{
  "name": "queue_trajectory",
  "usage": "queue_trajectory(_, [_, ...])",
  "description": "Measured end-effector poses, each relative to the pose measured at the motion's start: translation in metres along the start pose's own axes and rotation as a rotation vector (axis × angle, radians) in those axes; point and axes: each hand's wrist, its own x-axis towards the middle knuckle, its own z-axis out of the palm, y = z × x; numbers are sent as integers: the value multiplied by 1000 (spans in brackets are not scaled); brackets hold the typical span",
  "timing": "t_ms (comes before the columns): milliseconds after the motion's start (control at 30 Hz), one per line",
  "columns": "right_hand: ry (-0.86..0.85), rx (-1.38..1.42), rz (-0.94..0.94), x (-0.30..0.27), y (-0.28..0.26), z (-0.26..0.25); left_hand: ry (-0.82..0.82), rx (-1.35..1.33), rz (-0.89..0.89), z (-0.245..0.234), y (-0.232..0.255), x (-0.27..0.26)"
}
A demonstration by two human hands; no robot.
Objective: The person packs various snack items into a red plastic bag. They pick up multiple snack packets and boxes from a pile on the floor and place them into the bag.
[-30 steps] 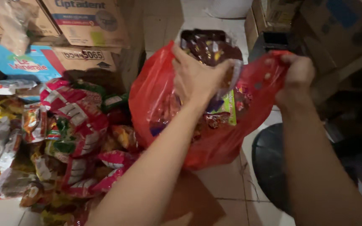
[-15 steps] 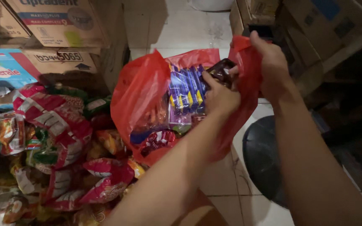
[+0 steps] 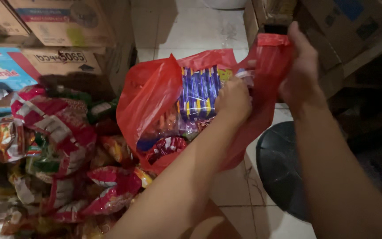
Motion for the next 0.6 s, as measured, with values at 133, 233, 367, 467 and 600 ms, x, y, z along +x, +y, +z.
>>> queue_trajectory(133, [51,-128,34,1,3,8,5,-66,-38,9,-7,-5])
queue_trajectory(233, [40,-245,38,6,6,11,-47,-68,-27,7,-17,-9])
queue_trajectory(367, [116,-362,119,18,21,20,-250,-199,-18,-3,-32,-17])
queue_trajectory(467, [-1,-539,-1,22,38,33,-287,9,185,-14,-39,-18])
queue_trajectory(600, [398,-880,237,33,26,30,-528,-131,142,-30,-42,0])
